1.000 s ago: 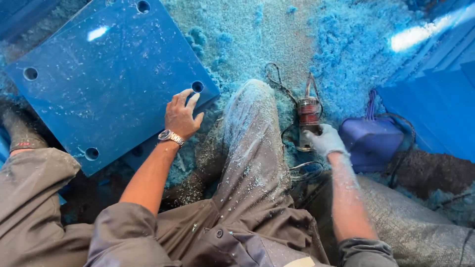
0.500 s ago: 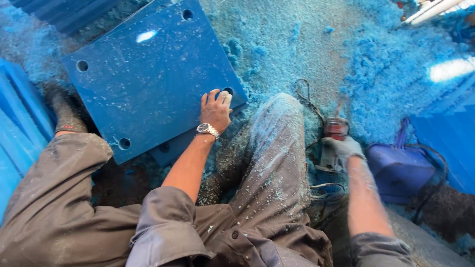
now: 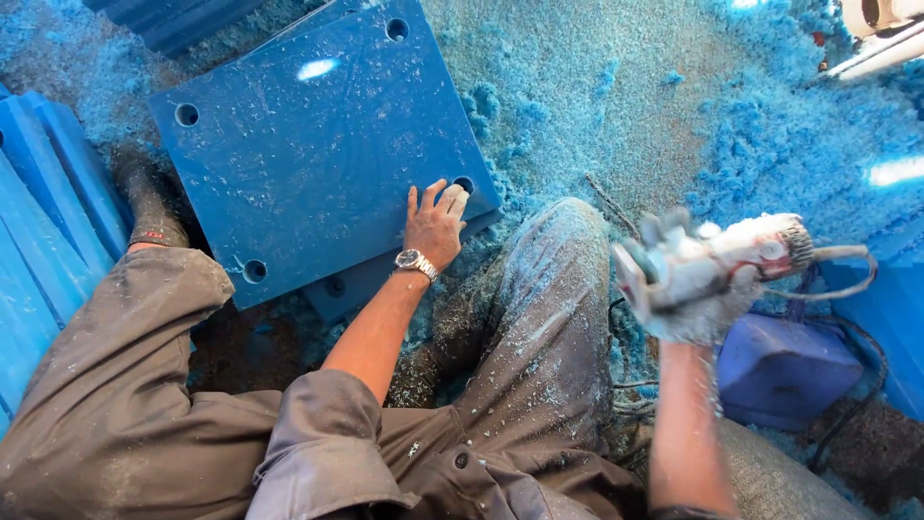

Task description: Sanding and finishing the edges and holes of blue plastic blocks using a handheld power tool.

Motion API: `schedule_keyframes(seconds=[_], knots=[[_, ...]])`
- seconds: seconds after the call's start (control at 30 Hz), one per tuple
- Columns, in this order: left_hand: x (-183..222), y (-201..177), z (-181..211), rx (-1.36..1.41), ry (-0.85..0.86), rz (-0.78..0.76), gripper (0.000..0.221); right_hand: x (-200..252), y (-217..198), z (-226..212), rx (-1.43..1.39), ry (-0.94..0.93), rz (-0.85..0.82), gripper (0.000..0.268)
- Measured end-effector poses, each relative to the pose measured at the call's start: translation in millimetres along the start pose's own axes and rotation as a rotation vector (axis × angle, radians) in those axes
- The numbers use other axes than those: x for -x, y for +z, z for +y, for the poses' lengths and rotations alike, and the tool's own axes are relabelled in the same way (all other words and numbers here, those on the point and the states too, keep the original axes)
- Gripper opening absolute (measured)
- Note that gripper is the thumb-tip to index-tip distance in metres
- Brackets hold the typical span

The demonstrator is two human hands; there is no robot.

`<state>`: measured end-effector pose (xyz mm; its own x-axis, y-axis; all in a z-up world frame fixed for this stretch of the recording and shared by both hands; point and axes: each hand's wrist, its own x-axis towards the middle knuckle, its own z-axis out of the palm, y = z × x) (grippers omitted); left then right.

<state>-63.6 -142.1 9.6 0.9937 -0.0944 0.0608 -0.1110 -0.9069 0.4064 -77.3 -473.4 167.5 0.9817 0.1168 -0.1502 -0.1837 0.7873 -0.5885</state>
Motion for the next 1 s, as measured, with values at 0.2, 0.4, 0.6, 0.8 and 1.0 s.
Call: schedule_keyframes(seconds=[0.2,0.4,0.6,0.8,1.0], knots=[[4.8,-30.4,-10.6,0.323,-0.097,0.094,0.038,-53.3,29.8,77.4,-0.087,-0.053,-0.048,0.047],[-5.6,-131.3,32.5,0.619,-0.297,0.309,0.026,-63.1,67.2,128.4,0.002,0.051,-0.247,0.058],[-23.6,-161.5,105.4,0.537,0.184,0.244,0.054,-65.0,69.1,124.4,0.096,0.037,-0.263,0.059],[-36.6,-149.9,121.5,0.364,0.179,0.137,0.073,-70.7,59.9,130.1,0.116,0.015,-0.238,0.058],[-48.8,-138.0,126.1,0.296,0.202,0.148,0.076,-70.9,25.9,133.2,0.155,0.003,-0.191,0.058]])
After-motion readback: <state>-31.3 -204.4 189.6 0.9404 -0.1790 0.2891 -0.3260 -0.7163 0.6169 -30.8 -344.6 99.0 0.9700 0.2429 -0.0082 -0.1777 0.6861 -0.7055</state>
